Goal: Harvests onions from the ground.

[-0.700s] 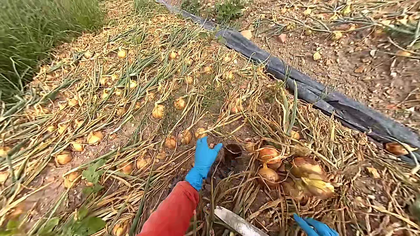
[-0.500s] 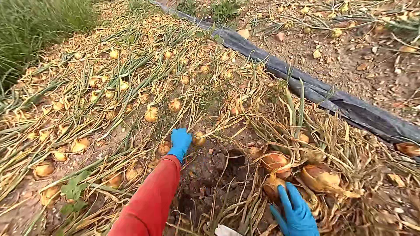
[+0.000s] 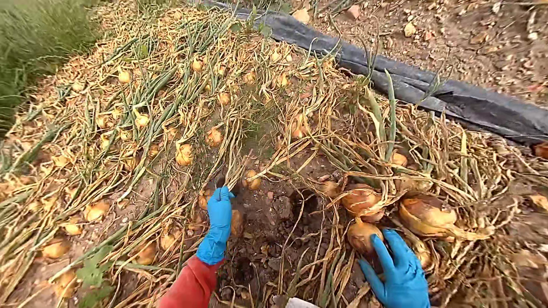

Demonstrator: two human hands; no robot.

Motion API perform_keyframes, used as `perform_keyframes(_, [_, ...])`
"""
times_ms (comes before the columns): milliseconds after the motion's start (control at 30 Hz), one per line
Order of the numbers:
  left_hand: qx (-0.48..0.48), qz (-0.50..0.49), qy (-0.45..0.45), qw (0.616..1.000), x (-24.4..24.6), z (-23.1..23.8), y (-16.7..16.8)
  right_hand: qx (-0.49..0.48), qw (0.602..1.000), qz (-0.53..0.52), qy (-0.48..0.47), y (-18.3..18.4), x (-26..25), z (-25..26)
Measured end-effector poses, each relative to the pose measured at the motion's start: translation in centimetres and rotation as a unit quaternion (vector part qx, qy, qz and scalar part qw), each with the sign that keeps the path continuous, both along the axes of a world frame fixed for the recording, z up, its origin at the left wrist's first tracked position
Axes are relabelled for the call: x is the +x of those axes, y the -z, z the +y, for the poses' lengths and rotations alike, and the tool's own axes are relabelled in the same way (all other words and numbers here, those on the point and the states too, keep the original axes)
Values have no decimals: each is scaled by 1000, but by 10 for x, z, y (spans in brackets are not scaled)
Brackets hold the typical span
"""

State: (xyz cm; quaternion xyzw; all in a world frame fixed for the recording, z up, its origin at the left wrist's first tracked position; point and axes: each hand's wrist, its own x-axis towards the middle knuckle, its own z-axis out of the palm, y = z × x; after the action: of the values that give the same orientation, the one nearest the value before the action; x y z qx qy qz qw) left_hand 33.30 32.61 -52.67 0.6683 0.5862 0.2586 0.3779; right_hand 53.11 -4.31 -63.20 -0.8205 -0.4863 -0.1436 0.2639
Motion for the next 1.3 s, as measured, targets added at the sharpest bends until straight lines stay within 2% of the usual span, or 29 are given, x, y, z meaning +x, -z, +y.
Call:
perform_keyframes(67, [29,44,92,994,11,-2,4,4,1000,-2,3,0,1,3])
perform_keyframes(133, [39,160,189,968,43,10,7,4,1000,-7,5,-4,2,3])
perform_keyframes(200, [62,229,222,946,73,21,7,5,1000,-11,8,-5,3,4])
perform_keyframes(233, [81,227,240,940,83,24,6,10,1000,-14,10,-5,3,6])
perform_keyframes(300, [79,161,259,949,94,24,4,18,1000,-17,14,-3,5,8])
perform_keyframes(367, [24,86,214,973,95,21,6,16,1000,-17,21,-1,3,8])
perform_keyframes(433, [-20,9,118,993,106,32,16,9,1000,-16,24,0,2,8])
perform_keyframes(567, [-79,-122,-12,989,92,37,18,8,1000,-14,9,-1,7,6])
perform_keyframes(667, [-123,-127,-70,982,59,17,2,15,1000,-19,14,-1,9,6])
perform_keyframes(767, [-75,-142,-93,983,24,-1,-12,14,1000,-15,20,1,4,5])
perform_keyframes(800, [-40,-141,-56,988,28,-1,-14,16,1000,-16,20,1,2,5])
perform_keyframes(867, [-1,-55,106,993,59,2,-16,21,999,-18,20,1,5,5])
perform_keyframes(933, [11,101,278,955,101,9,-6,19,1000,-16,18,0,5,4])
perform_keyframes(967, [31,168,326,930,127,13,0,20,1000,-15,17,-1,5,5])
perform_keyframes(1033, [57,268,352,895,173,16,8,21,999,-15,23,0,3,5])
perform_keyframes(1100, [31,265,324,908,190,19,14,21,999,-16,29,0,2,4])
perform_keyframes(1200, [-3,100,228,969,179,18,20,21,999,-15,26,-1,2,5])
perform_keyframes(1300, [2,16,119,993,171,10,7,24,999,-18,27,-1,3,6])
